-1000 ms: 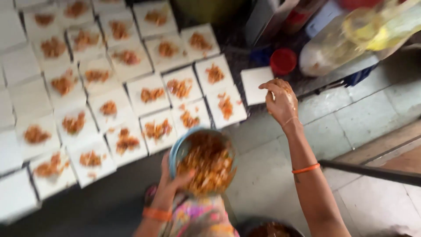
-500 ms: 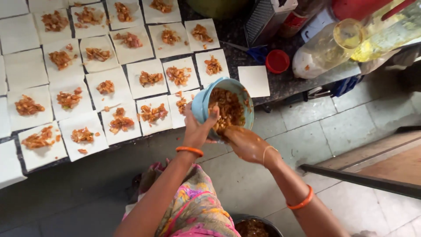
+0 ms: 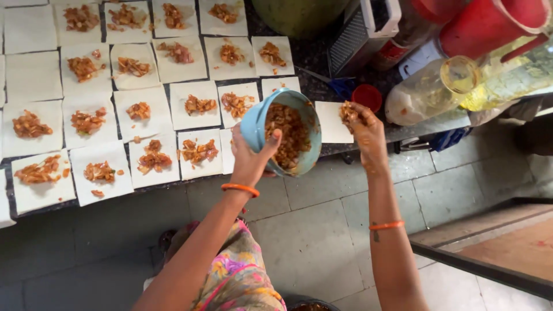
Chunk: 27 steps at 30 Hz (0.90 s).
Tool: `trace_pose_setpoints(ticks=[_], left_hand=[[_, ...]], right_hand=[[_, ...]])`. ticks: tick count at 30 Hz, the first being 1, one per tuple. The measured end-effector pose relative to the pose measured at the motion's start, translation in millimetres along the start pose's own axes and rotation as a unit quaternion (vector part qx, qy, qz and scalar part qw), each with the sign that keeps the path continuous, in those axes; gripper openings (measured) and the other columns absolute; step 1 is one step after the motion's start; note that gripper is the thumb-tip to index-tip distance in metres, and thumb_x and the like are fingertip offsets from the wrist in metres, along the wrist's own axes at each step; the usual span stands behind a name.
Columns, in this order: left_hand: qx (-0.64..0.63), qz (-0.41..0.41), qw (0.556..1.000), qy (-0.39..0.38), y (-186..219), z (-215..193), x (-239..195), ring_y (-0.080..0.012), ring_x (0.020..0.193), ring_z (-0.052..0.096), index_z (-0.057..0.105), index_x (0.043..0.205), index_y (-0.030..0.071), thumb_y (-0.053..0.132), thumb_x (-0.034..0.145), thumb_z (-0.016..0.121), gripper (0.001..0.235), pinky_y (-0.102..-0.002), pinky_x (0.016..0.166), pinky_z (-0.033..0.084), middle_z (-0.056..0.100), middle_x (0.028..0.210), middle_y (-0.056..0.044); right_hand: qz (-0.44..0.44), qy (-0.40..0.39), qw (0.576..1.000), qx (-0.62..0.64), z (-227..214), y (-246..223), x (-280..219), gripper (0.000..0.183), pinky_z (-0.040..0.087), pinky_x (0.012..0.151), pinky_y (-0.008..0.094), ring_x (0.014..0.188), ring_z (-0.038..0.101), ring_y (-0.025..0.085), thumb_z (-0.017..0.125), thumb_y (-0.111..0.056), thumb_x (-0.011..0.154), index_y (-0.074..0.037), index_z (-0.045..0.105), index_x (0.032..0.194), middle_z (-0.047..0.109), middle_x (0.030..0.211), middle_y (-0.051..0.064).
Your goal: The person is using their hands to place small amounts of filling into pre-cut squares of pastry dough on a table.
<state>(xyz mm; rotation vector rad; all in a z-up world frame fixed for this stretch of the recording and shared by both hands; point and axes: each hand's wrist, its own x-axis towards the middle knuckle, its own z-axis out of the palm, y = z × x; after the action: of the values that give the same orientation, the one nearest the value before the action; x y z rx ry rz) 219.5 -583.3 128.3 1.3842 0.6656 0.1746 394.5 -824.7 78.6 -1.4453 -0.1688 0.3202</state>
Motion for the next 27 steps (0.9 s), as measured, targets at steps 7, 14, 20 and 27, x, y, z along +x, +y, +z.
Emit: trace_pose_setpoints(ticks=[7, 14, 20, 27], left_hand=[[-0.121, 0.051, 0.991, 0.006, -17.6, -38.0, -4.0, -0.0177, 0.094, 0.069, 0.037, 0.141, 0.002, 0.058, 0.075, 0.084, 0.098, -0.032, 0.084, 0.061, 0.063, 0.115, -0.014], [-0.139, -0.058, 0.989, 0.000, -26.6, -63.1, -6.7, -0.0140, 0.093, 0.072, 0.031, 0.149, 0.014, 0.056, 0.078, 0.082, 0.097, -0.042, 0.065, 0.067, 0.063, 0.114, -0.007], [-0.176, 0.034, 0.984, -0.001, -23.8, -105.6, -11.8, -0.0157, 0.104, 0.065, 0.035, 0.147, 0.004, 0.057, 0.078, 0.082, 0.099, -0.030, 0.086, 0.058, 0.062, 0.119, -0.007], [-0.229, 0.004, 0.973, -0.001, -3.1, -259.8, -40.7, -0.0297, 0.117, 0.061, 0.032, 0.156, 0.012, 0.062, 0.081, 0.076, 0.100, -0.041, 0.074, 0.062, 0.058, 0.129, -0.014]], right_hand=[[-0.265, 0.072, 0.887, -0.371, 0.7, 59.7, 19.1, 0.019, 0.059, 0.093, 0.031, 0.102, 0.076, 0.020, 0.068, 0.011, 0.083, 0.004, 0.078, 0.097, 0.079, 0.105, 0.014], [-0.060, 0.176, 0.980, 0.073, -6.9, 26.2, 32.7, 0.012, 0.058, 0.083, 0.032, 0.087, 0.071, 0.020, 0.073, 0.010, 0.090, 0.001, 0.077, 0.097, 0.076, 0.098, 0.010], [-0.115, -0.202, 0.963, -0.135, 179.4, -33.5, -24.8, 0.023, 0.058, 0.090, 0.038, 0.096, 0.070, 0.023, 0.055, -0.014, 0.105, 0.000, 0.071, 0.110, 0.076, 0.114, 0.011], [-0.222, -0.495, 0.730, -0.416, 393.7, -33.9, -94.2, 0.025, 0.051, 0.083, 0.050, 0.095, 0.064, 0.040, 0.062, -0.021, 0.086, -0.003, 0.067, 0.103, 0.068, 0.106, 0.019]])
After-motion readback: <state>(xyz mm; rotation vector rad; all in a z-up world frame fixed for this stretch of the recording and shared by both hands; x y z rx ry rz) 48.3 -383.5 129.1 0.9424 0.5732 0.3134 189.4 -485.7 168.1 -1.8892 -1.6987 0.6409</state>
